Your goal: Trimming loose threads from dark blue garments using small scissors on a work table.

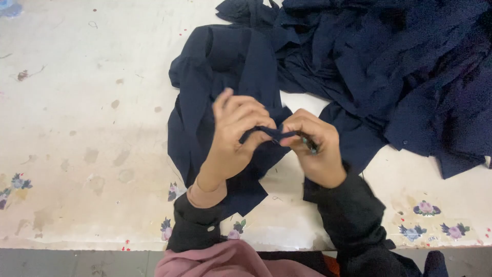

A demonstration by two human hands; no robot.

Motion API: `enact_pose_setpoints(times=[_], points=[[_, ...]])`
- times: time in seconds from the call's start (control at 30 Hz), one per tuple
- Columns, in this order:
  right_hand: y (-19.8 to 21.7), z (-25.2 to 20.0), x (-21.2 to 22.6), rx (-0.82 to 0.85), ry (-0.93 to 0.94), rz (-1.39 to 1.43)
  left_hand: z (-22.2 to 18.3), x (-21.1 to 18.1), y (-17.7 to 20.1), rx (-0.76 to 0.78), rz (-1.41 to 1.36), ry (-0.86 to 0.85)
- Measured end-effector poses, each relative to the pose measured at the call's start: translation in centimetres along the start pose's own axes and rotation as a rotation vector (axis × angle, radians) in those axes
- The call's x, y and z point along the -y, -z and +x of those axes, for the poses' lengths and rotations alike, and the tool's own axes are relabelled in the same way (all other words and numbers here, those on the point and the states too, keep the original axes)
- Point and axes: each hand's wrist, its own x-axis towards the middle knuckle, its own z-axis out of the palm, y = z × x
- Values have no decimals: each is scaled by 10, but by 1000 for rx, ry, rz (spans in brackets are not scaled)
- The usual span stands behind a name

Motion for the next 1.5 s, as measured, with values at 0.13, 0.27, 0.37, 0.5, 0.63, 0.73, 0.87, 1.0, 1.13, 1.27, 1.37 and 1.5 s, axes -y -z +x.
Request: enact_pose_setpoints(times=[0.13, 0.27, 0.37, 0.5, 0.63, 0.73, 0.87, 1.0, 1.13, 1.27, 1.37, 1.5], points=[[17, -14, -29, -90, -204, 556, 3, -9, -5, -128, -103, 120], [29, -3, -37, -253, -145, 232, -6, -1, -9, 70, -223, 245], [23, 11, -22, -392, -62, 27, -4, -13, -11, -13, -374, 376], [29, 11, -8, -374, 24, -212, -3, -20, -9, -295, -384, 449], [37, 3, -22, -5, -202, -172, -6, -16, -10, -349, -409, 420], [28, -2, -38, 94, -341, 49, -7, -12, -13, -259, -661, 433], [18, -3, -31, -144, -279, 283, -8, -15, -15, -202, -952, 501], [16, -3, -18, -217, -247, 395, -3, -28, -15, -69, -1019, 644], [22, -3, -8, -204, -239, 449, -18, 0, -18, -150, -1284, 722], [25, -7, -12, -200, -174, 546, -40, 24, -25, -96, -1039, 906], [27, -12, -26, -172, -165, 444, -39, 14, -32, 68, -1057, 800], [29, -14, -33, -29, -191, 290, -47, 27, -42, -3, -1009, 697]])
